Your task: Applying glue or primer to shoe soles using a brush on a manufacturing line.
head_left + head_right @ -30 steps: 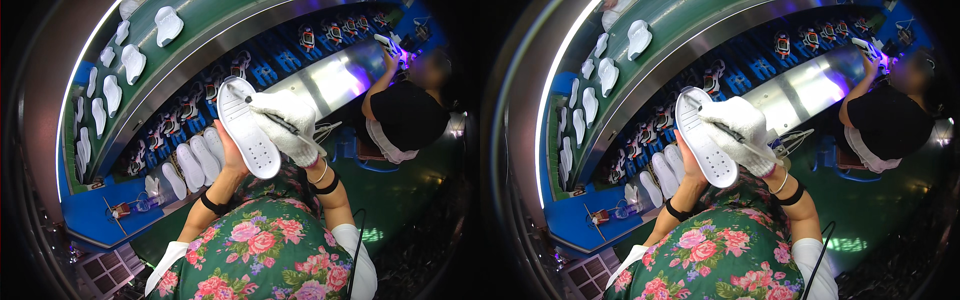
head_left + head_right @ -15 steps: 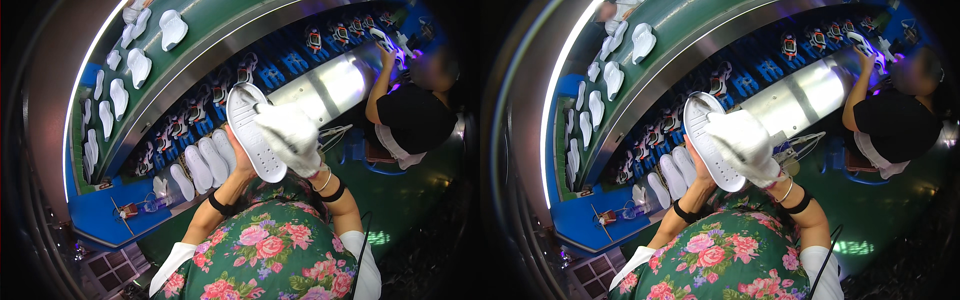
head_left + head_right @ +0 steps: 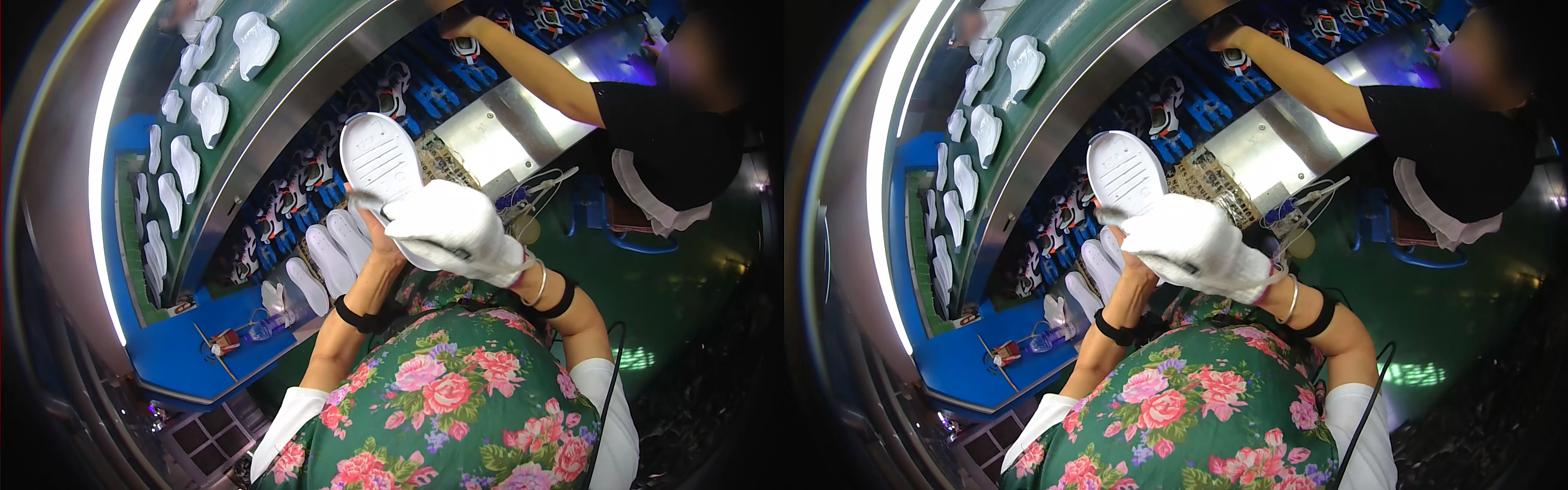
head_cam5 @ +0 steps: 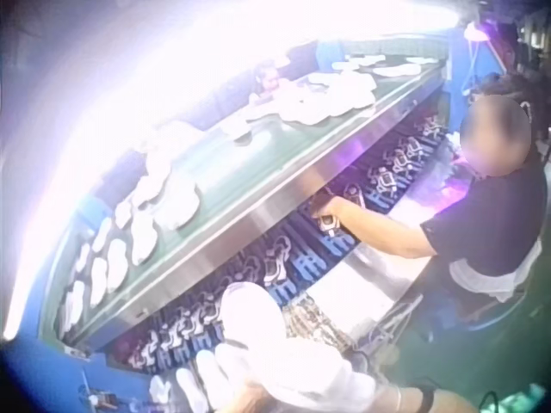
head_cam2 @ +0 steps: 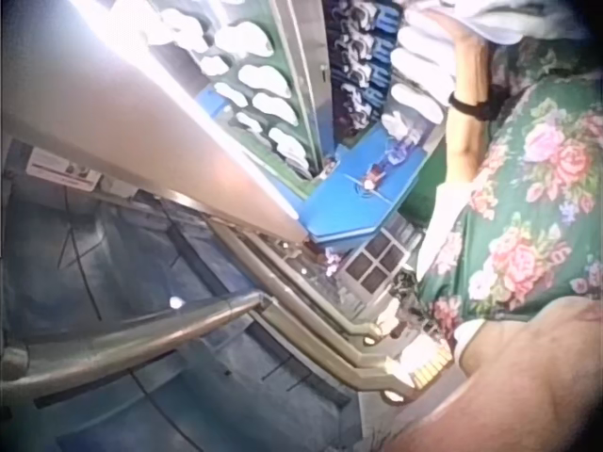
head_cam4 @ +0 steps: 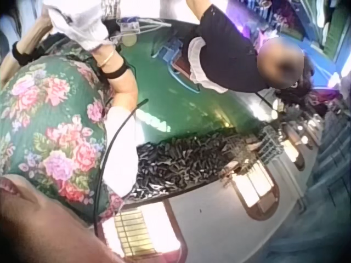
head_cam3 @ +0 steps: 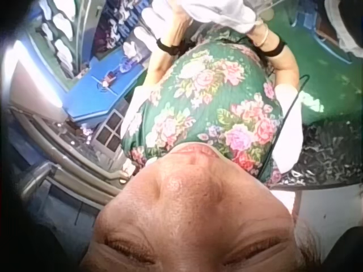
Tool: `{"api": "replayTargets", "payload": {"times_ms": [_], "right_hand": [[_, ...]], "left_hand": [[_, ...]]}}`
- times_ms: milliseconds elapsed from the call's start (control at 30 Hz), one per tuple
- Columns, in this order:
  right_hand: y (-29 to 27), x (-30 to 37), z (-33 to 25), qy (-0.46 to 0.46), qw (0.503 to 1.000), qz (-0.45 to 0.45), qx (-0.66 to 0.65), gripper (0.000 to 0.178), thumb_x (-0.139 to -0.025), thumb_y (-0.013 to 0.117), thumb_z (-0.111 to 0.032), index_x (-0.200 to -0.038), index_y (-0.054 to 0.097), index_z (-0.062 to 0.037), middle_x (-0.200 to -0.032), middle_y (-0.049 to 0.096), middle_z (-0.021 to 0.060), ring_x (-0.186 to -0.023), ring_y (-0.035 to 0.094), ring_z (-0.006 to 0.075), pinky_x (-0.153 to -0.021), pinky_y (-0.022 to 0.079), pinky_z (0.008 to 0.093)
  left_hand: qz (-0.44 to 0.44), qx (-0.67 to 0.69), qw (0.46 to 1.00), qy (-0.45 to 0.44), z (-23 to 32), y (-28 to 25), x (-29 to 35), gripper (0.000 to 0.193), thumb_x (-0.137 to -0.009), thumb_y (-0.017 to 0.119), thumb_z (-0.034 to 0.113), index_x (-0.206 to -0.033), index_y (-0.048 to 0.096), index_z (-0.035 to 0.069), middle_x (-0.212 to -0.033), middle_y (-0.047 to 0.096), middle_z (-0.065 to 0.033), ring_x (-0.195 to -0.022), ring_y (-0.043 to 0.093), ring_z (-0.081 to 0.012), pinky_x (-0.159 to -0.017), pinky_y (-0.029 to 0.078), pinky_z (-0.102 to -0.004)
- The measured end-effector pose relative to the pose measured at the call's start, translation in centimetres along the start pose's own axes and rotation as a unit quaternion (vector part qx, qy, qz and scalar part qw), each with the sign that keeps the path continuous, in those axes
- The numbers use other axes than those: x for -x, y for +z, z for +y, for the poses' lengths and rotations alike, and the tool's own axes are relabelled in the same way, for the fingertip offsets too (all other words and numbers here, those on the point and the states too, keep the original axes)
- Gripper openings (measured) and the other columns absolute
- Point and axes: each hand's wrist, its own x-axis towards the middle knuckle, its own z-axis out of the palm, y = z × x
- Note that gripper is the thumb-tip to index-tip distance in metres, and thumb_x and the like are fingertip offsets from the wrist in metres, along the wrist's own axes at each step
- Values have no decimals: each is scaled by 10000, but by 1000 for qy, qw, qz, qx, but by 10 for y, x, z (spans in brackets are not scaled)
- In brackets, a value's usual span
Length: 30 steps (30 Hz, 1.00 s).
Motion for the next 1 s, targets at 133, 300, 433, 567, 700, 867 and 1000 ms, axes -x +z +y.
{"api": "replayTargets", "payload": {"times_ms": [133, 300, 433, 567, 700, 867, 1000], "right_hand": [[-11, -1, 9, 48, 998, 35, -34, 189, -777, 748, -22, -966, 753, -31, -988, 742, 122, -867, 699, 255, -782, 553, 355], [-1, 8, 6, -47, 996, -14, 70, 189, -803, 728, -74, -991, 741, -91, -940, 724, 75, -824, 684, 272, -733, 555, 353], [-12, 12, 14, 71, 994, 4, -80, 190, -787, 756, -86, -976, 741, -91, -936, 724, 78, -824, 683, 266, -754, 547, 350], [-9, 18, 11, -37, 996, -55, 54, 236, -761, 772, -82, -994, 735, -70, -1036, 730, 108, -862, 691, 254, -725, 558, 346], [-4, 25, 4, 35, 990, -24, -135, 179, -766, 777, -100, -943, 749, -105, -919, 724, 66, -814, 694, 242, -762, 565, 350], [-10, 28, 15, -1, 1000, -10, 10, 228, -776, 756, -109, -1003, 729, -105, -924, 710, 84, -797, 670, 272, -692, 555, 358], [-2, 35, 3, 8, 997, -58, -56, 218, -752, 769, -62, -966, 747, -94, -998, 732, 87, -821, 685, 251, -735, 561, 350]], "left_hand": [[25, 17, 999, 25, 1, 10, -5, 837, -939, 307, 757, -1496, 348, 134, -1416, 495, -93, -1215, 552, -264, -1025, 476, -420], [-165, 38, 985, -45, 15, 12, -17, 914, -883, 269, 836, -1394, 449, 99, -1167, 628, -146, -968, 646, -282, -796, 563, -402], [-14, 56, 998, -30, 13, 18, -15, 960, -841, 265, 880, -1314, 492, 77, -987, 655, -193, -814, 650, -278, -700, 563, -401], [-112, 85, 988, -61, 16, 20, -21, 1001, -794, 266, 923, -1265, 514, 75, -956, 633, -171, -829, 635, -291, -706, 558, -417], [-177, 110, 972, -111, 16, 8, -27, 1100, -719, 294, 980, -1091, 568, -18, -865, 611, -163, -776, 585, -296, -683, 511, -395], [-106, 117, 983, -91, 17, 8, -30, 1103, -700, 315, 987, -1092, 568, -12, -868, 587, -165, -744, 538, -275, -669, 469, -416], [-66, 148, 982, -95, 17, 2, -38, 975, -766, 335, 933, -1275, 508, 120, -891, 563, -151, -726, 522, -255, -719, 466, -391]]}}
